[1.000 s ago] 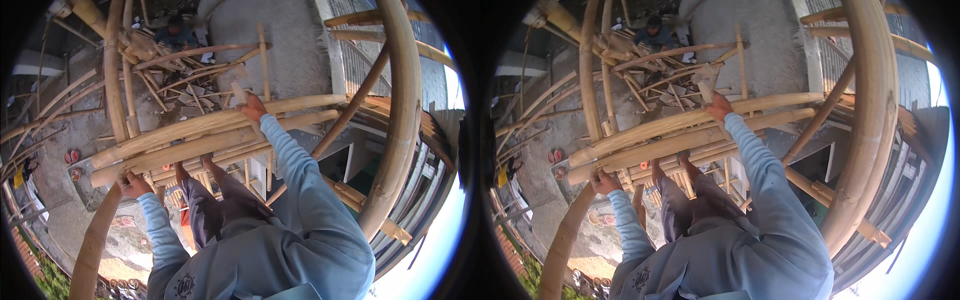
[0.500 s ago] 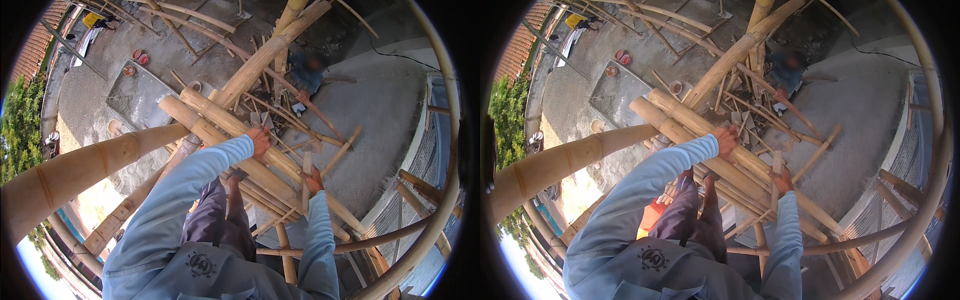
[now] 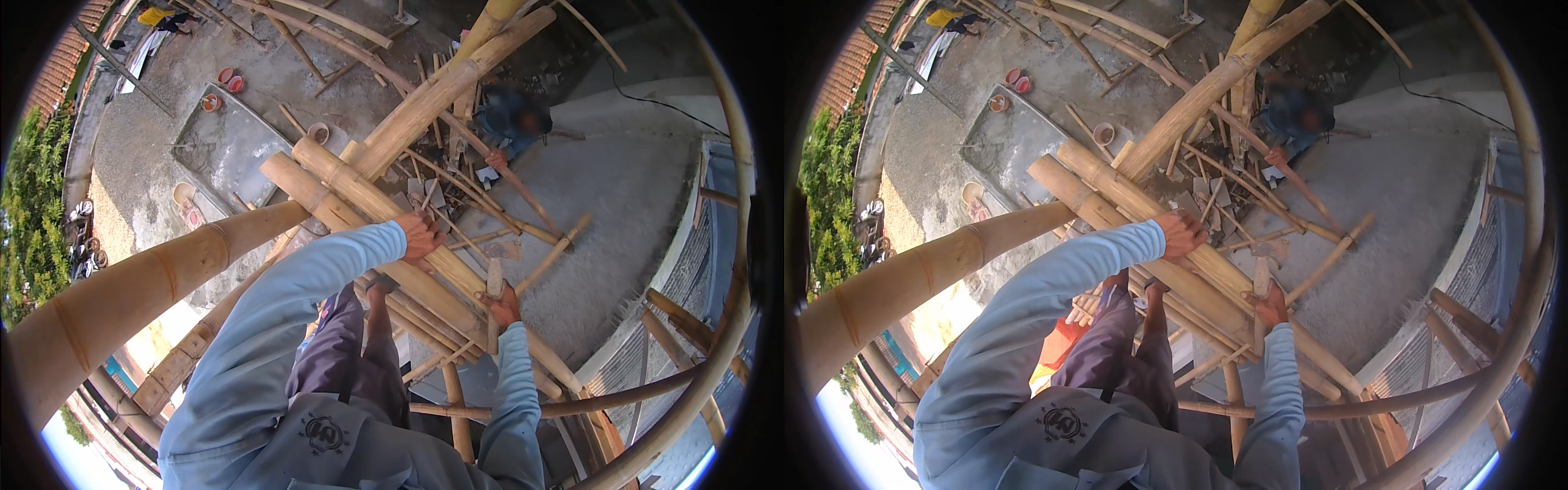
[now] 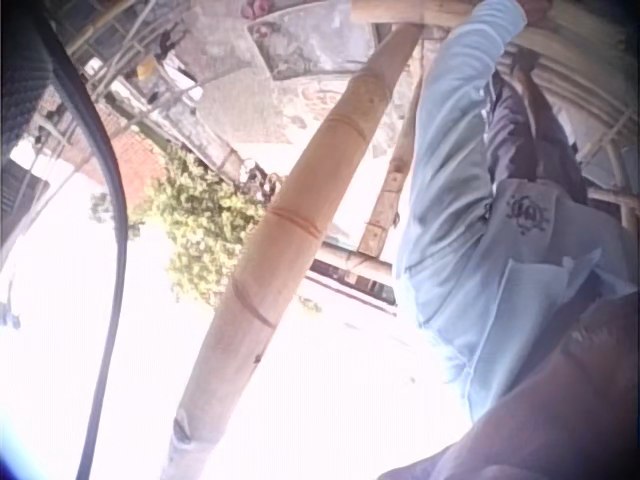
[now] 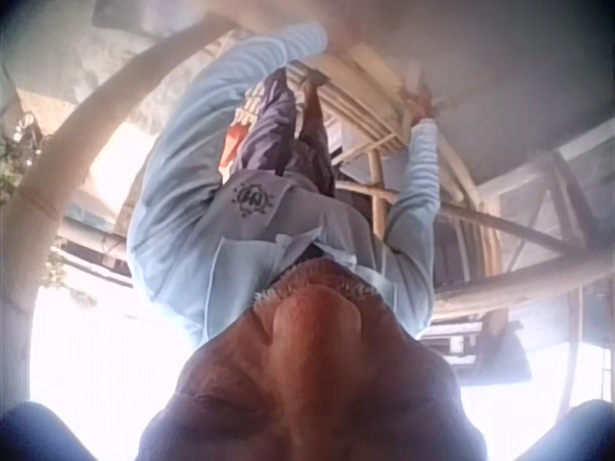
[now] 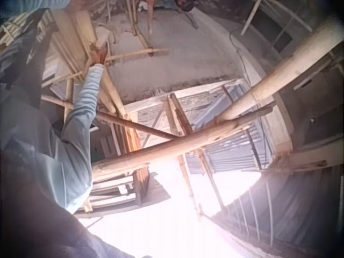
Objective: The person uses a metal hook tool to pry apart and reposition bamboo poles within a curved scaffolding structure. They repeatedly lift, align, and secure the poles by hand, working on the upper section of the assembly.
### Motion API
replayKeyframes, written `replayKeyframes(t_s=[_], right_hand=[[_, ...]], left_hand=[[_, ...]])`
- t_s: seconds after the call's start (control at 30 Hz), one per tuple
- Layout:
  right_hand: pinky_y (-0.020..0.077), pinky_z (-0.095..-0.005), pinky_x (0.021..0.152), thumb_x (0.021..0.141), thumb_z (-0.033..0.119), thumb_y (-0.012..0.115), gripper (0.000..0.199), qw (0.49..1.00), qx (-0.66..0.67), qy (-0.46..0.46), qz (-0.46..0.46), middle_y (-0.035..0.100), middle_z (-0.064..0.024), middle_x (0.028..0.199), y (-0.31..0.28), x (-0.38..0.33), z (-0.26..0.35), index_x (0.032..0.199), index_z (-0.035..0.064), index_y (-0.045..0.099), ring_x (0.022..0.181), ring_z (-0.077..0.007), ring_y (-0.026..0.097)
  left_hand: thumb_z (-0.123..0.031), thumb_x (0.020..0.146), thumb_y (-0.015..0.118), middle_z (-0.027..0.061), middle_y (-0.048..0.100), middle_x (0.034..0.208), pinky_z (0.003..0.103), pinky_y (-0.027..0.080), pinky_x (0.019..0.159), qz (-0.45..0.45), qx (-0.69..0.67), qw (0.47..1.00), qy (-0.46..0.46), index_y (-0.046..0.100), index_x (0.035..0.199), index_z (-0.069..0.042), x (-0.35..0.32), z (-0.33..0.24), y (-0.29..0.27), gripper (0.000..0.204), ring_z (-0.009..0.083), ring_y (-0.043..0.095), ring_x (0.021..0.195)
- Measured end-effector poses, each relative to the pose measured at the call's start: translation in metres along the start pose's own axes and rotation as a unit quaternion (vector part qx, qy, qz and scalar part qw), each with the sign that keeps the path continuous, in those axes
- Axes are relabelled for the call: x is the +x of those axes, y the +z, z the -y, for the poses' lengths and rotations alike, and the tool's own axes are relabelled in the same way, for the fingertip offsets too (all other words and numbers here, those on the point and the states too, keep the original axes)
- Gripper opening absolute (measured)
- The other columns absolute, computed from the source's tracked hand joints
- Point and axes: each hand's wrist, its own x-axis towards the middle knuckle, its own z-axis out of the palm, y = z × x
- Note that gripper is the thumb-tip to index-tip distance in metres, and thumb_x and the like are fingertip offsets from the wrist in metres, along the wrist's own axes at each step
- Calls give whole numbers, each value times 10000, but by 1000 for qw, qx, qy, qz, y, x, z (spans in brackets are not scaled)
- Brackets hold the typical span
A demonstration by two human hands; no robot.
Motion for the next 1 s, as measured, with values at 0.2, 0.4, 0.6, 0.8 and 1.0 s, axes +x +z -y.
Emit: replayKeyframes(t_s=[0.2,0.4,0.6,0.8,1.0], right_hand=[[501,-420,975,812,161,859,570,999,-7,-37,-26,677,-175,1156,7,-5,-9,1264,-29,567,1077,-309,645],[500,-433,985,816,160,856,564,997,-38,-44,-48,680,-199,1170,6,-9,-8,1251,-46,562,1095,-333,651],[504,-467,945,842,213,830,555,994,-84,-38,-61,681,-253,1143,3,-14,4,1242,-61,558,1057,-374,671],[528,-469,871,911,251,778,495,971,-51,-177,-152,684,-301,1104,1,-4,113,1245,-48,567,1004,-432,686],[550,-497,743,979,383,683,486,948,-146,-280,-33,706,-295,1011,30,57,213,1226,-18,561,894,-464,708]], left_hand=[[-803,705,646,176,693,853,432,513,782,70,-3,997,-23,676,987,29,5,-2,-5,879,337,689,790],[-788,739,632,154,701,871,409,506,806,45,32,999,-4,682,980,29,4,-3,7,853,316,691,850],[-747,741,671,130,689,868,395,506,814,-12,33,999,14,678,941,-6,4,-2,0,768,294,682,862],[-739,733,687,123,693,886,402,511,818,5,-21,1000,-1,684,935,-13,-3,-3,-2,753,293,681,868],[-725,739,696,183,714,981,447,519,869,68,-29,997,1,699,1055,3,4,-6,-9,794,343,688,935]])
